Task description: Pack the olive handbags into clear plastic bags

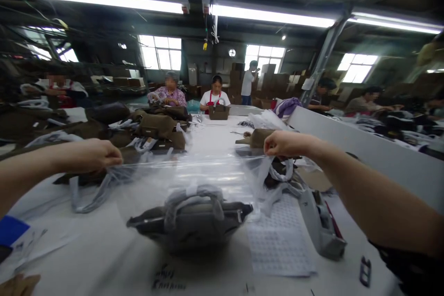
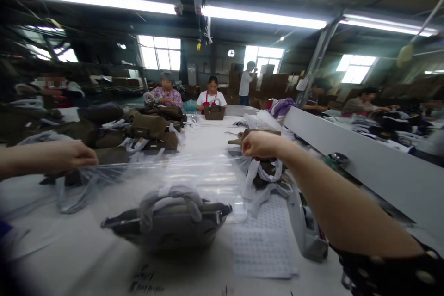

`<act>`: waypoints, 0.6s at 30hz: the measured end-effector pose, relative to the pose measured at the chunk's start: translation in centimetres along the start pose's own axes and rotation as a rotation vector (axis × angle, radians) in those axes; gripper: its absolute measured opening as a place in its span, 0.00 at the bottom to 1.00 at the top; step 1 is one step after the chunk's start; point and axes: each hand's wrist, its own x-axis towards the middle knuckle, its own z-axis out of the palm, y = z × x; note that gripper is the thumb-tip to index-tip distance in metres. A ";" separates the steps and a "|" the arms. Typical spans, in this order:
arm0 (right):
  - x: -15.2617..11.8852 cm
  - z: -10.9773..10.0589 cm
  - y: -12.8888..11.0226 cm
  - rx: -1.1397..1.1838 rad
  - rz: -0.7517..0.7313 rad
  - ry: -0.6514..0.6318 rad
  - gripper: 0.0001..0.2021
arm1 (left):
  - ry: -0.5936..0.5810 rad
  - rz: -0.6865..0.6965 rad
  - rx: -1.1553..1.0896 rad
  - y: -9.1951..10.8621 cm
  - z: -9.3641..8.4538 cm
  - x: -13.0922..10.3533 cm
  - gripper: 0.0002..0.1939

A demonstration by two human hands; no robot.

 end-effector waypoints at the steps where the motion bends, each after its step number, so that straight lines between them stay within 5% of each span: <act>1: 0.4 0.4 -0.4 -0.132 -0.033 0.042 0.05 | -0.042 0.018 0.065 0.1 0.6 0.0 0.15; 3: 0.9 1.4 -1.2 -0.335 -0.073 0.201 0.07 | -0.077 0.082 0.192 0.1 1.7 0.0 0.16; 5: 1.2 2.4 -2.0 -0.437 -0.047 0.337 0.10 | 0.094 0.157 0.193 -0.4 2.8 0.1 0.14; 8: 1.6 3.3 -2.5 -0.477 0.013 0.424 0.12 | 0.230 0.179 0.122 -1.2 3.7 0.2 0.12; 10: 2.2 3.2 -2.0 -0.409 0.012 0.407 0.11 | 0.199 0.130 0.030 -1.5 3.6 0.2 0.15; 14: 3.8 2.4 1.3 0.143 0.035 0.124 0.16 | 0.064 0.035 -0.228 -2.1 2.0 0.7 0.19; 18: 5.0 6.1 4.5 0.947 -0.183 0.260 0.36 | 0.125 0.100 -0.713 -4.9 2.5 1.6 0.38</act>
